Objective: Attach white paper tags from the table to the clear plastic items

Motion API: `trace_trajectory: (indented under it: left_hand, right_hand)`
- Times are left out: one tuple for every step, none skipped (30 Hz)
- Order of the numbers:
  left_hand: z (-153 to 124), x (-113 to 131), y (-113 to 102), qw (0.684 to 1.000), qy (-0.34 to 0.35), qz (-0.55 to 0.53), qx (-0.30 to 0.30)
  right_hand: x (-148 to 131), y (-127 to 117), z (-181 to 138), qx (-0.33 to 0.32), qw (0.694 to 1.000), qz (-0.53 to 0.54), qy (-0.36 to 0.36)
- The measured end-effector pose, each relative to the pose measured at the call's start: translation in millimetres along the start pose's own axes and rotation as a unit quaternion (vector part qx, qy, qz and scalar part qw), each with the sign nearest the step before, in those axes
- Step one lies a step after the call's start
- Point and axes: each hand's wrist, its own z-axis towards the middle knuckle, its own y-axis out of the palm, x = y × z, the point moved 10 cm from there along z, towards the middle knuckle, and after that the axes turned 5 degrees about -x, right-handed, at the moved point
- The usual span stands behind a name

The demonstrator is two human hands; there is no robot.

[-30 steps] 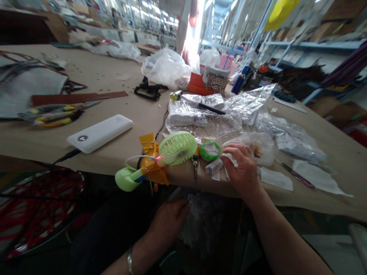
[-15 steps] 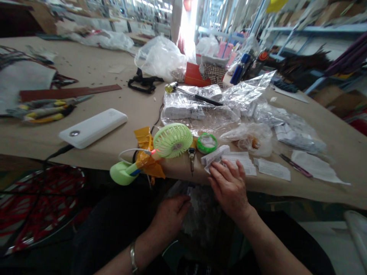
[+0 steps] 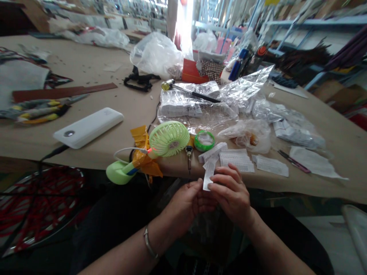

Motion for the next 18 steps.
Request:
trace_trajectory:
  left_hand:
    - [2, -1, 5, 0.999, -0.002, -0.047, -0.01]
    - [3, 0, 9, 0.997, 0.0, -0.078, -0.014]
    - [5, 0, 11, 0.996, 0.004, -0.092, -0.012]
    - [7, 1, 12, 0.996, 0.009, -0.094, -0.006]
    - [8, 1, 12, 0.996, 0.012, -0.087, 0.001]
    - [9, 1, 12, 0.997, 0.014, -0.076, 0.007]
    - [10, 0, 11, 0.998, 0.016, -0.066, 0.013]
    - [10, -2, 10, 0.998, 0.014, -0.055, 0.019]
    - [10, -4, 8, 0.999, 0.006, -0.042, 0.028]
    - [10, -8, 5, 0.999, -0.004, -0.025, 0.038]
    - [9, -11, 2, 0.999, -0.015, -0.004, 0.051]
    - [8, -14, -1, 0.998, -0.026, 0.018, 0.063]
    - [8, -16, -4, 0.996, -0.035, 0.038, 0.073]
    - [7, -18, -6, 0.994, -0.04, 0.054, 0.081]
    - [6, -19, -7, 0.993, -0.041, 0.063, 0.086]
    - [6, -21, -8, 0.993, -0.043, 0.068, 0.086]
    - [6, -22, -8, 0.993, -0.047, 0.071, 0.086]
    - [6, -24, -9, 0.992, -0.051, 0.072, 0.086]
  right_hand:
    - [-5, 2, -3, -0.011, 1.0, 0.006, -0.005]
    - [-10, 3, -6, -0.022, 1.0, 0.01, -0.01]
    - [-16, 5, -9, -0.033, 0.999, 0.01, -0.017]
    - [-21, 6, -12, -0.043, 0.999, 0.01, -0.024]
    - [-25, 7, -15, -0.054, 0.998, 0.01, -0.031]
    - [-27, 7, -18, -0.064, 0.997, 0.008, -0.036]
    - [-27, 7, -20, -0.072, 0.997, 0.006, -0.037]
    - [-24, 5, -21, -0.073, 0.997, 0.0, -0.032]
    - [-16, 0, -22, -0.066, 0.998, -0.012, -0.018]
    - [-6, -5, -22, -0.054, 0.998, -0.035, 0.005]
    - [6, -11, -21, -0.042, 0.996, -0.069, 0.035]
    - [19, -16, -21, -0.036, 0.991, -0.109, 0.066]
    - [31, -19, -22, -0.037, 0.983, -0.15, 0.095]
    - [41, -20, -22, -0.044, 0.975, -0.185, 0.117]
    - [48, -20, -23, -0.054, 0.967, -0.211, 0.13]
    - [53, -19, -23, -0.061, 0.963, -0.226, 0.135]
    - [54, -19, -24, -0.061, 0.962, -0.232, 0.135]
    - [54, -20, -24, -0.053, 0.962, -0.232, 0.131]
